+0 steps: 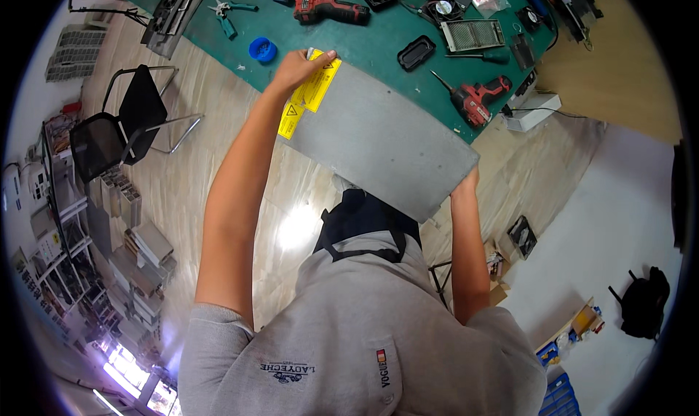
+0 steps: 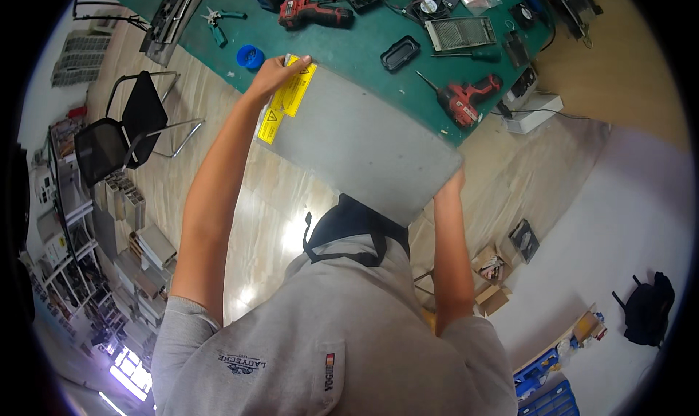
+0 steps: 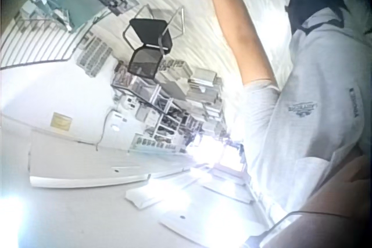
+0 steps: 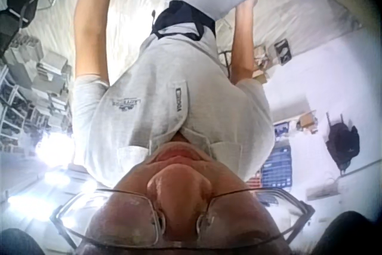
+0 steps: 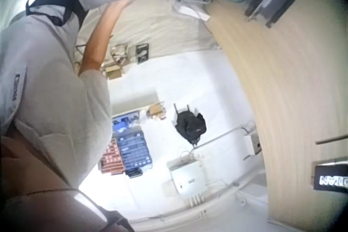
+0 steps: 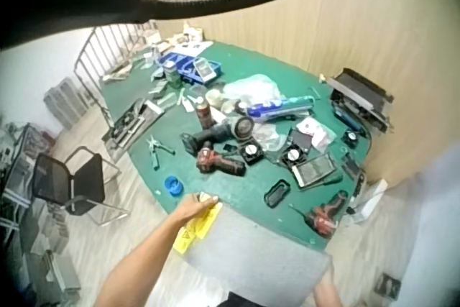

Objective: The person unscrews the metal cover of a power supply using an electric screwdriver and lifts it off. They use pliers and an electric screwdriver to remove screws and components inside the chassis, then pull out a fan assembly and hold the main circuit board.

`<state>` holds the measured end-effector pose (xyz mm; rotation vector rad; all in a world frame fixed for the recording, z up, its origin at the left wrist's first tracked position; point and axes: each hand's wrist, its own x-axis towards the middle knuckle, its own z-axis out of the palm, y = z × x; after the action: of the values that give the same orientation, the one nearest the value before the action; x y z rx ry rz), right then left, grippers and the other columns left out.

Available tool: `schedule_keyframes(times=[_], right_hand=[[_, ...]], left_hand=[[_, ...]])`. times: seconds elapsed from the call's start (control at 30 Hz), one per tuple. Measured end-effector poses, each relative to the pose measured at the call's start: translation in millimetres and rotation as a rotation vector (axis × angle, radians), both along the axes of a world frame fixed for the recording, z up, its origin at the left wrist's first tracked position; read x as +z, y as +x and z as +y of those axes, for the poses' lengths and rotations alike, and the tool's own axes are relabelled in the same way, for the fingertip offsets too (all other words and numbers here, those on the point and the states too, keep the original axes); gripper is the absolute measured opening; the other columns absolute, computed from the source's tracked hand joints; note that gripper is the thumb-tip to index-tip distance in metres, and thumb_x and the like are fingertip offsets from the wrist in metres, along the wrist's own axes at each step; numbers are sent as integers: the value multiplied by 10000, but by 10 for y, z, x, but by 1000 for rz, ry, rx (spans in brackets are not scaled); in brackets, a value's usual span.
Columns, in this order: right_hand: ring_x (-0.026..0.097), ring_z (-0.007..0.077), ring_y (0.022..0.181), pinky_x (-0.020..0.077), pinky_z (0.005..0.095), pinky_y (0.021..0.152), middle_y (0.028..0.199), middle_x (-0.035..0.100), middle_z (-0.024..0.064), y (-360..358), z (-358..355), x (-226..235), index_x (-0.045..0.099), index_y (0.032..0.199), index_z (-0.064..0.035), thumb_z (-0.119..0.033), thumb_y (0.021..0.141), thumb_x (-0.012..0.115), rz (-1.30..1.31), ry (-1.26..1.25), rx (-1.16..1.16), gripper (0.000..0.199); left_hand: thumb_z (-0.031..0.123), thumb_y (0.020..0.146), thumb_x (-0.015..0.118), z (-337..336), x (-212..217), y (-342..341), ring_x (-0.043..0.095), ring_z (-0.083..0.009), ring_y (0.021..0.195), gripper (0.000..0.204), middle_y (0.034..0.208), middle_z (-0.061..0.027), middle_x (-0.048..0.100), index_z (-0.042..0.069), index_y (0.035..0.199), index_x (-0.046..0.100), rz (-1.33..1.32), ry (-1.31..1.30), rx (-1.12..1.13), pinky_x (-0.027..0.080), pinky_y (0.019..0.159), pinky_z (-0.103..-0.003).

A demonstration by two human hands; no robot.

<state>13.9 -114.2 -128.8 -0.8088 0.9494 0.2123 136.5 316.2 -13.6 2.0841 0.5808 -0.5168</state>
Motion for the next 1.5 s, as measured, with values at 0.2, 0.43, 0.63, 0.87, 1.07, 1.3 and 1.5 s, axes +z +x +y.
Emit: schedule_keyframes(times=[0.2,0.43,0.63,0.87,1.07,1.3,1.5], right_hand=[[538,302,1185,390,384,1045,1323,552,138,212,40,60,473,1342,-12,-495,994,319,114,22,-42,616],[541,276,1175,396,377,1029,1293,566,125,250,118,227,493,1313,-24,-541,974,371,-15,31,67,630],[542,240,1150,392,355,1021,1256,583,83,61,179,123,528,1292,-56,-616,957,376,-92,-185,104,670],[452,241,1270,321,333,1078,1406,464,120,79,284,302,382,1428,-7,-599,961,404,-83,-302,191,754],[458,235,1267,322,327,1076,1408,469,115,121,391,489,391,1423,-1,-592,961,414,-75,-278,190,750],[454,224,1277,314,323,1087,1418,463,110,140,306,416,386,1429,-5,-585,965,409,-100,-307,193,743],[392,234,1341,263,320,1119,1475,399,139,153,348,466,339,1449,41,-556,978,405,-91,-356,208,763]], left_hand=[[659,794,618,138,-485,72,658,-244,817,763,997,-199,684,-45,1084,662,59,21,117,485,728,-316],[555,885,543,365,-475,-2,666,-335,956,652,1087,-237,670,-34,1142,647,-86,105,-30,498,848,-373],[393,905,573,470,-385,-891,659,-337,903,410,987,-189,689,10,1007,680,-125,242,13,501,782,-405],[308,879,639,314,-255,-883,652,-312,848,319,933,-179,675,4,970,679,-183,357,66,496,760,-389],[238,874,650,431,-460,-935,625,-260,755,255,851,-165,658,-15,898,641,-207,225,141,484,714,-365],[218,898,632,423,-390,-895,561,-191,673,243,761,-130,633,-21,858,609,-216,150,130,460,650,-336],[206,918,611,487,-409,-899,522,-134,643,244,732,-99,620,-27,844,606,-227,113,78,441,605,-309]])
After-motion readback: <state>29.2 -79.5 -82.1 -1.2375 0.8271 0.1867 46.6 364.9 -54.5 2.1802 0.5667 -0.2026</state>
